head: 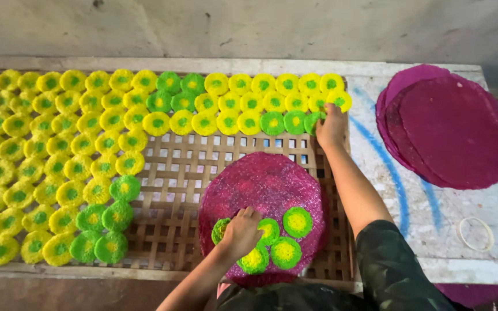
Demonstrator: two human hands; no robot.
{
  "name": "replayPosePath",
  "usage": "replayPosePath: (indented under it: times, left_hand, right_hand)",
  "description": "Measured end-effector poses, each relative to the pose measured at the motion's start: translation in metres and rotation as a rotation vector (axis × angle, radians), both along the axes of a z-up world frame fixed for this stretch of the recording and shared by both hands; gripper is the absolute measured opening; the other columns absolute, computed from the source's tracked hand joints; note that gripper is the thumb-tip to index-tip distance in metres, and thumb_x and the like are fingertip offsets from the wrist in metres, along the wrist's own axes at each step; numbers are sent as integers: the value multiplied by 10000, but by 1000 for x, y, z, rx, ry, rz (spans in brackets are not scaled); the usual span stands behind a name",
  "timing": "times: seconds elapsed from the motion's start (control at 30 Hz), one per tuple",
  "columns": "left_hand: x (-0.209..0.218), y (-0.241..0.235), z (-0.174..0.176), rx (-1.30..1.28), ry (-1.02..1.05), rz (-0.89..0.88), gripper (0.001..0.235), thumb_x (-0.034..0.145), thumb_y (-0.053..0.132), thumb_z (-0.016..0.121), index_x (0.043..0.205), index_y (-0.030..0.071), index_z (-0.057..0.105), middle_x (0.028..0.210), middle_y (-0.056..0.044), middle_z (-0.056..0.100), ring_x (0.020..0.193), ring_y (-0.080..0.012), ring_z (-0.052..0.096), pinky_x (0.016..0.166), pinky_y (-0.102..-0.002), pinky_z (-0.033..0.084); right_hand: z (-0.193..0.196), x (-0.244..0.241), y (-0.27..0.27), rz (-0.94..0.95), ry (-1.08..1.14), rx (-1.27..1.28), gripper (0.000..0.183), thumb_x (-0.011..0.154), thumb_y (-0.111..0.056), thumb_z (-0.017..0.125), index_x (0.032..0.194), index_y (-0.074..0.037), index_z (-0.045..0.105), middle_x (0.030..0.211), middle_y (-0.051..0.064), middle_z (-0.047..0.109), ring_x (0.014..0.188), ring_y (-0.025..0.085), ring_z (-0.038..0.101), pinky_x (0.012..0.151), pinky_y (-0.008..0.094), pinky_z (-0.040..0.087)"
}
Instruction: The person arranges small, round, yellow and green decorative items onto a woven mat. They pick up the items from a pink fabric sheet and place them in rows on the mat, working systematically to fill the available space.
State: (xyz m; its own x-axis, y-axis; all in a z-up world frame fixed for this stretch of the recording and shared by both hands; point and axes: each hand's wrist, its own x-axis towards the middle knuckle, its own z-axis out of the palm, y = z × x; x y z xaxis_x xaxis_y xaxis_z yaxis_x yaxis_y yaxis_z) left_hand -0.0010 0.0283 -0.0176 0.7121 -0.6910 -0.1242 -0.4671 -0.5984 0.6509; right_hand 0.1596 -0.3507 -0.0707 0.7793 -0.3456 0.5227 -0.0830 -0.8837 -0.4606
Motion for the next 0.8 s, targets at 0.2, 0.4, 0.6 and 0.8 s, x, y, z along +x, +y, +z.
replayPosePath:
  times: [0.2, 0.4, 0.6, 0.8]
  left_hand:
    - [23, -7, 4, -303, 765, 72, 206, 926, 164, 681, 1024, 27, 563, 828, -134, 659, 691, -209, 658, 623, -401, 570]
    - [45, -83, 50, -326, 414, 183, 300, 918, 196, 755, 1076, 11, 580, 881, -146, 720, 773, -188, 710, 706, -351, 580]
    - [27, -100, 57, -454, 231, 171, 346, 910, 197, 731, 1192, 32, 617, 1175, -138, 681, 1003, -262, 729, 820, -383, 603]
    - [7, -17, 20, 27, -193, 72, 533, 891, 230, 663, 1371, 34, 539, 1442, -177, 540, 1321, -367, 480, 1078, -488, 351]
  right_hand:
    - [39, -77, 57, 320, 546, 746, 155, 958, -209, 725, 950, -59, 686, 913, 94, 738, 822, 229, 674, 721, 354, 547]
    - [76, -172, 72, 497, 812, 1394, 410, 951, -368, 485, 1241, -169, 697, 1067, 64, 798, 983, 167, 762, 886, 261, 630]
    - [-12, -112, -24, 149, 433, 1465, 279, 912, -130, 685, 1180, -52, 675, 1050, 94, 749, 899, 240, 737, 770, 387, 628]
    - [-52, -28, -111, -40, 274, 1162, 251, 944, -92, 681, 1191, -113, 717, 993, 40, 726, 799, 161, 647, 625, 299, 484]
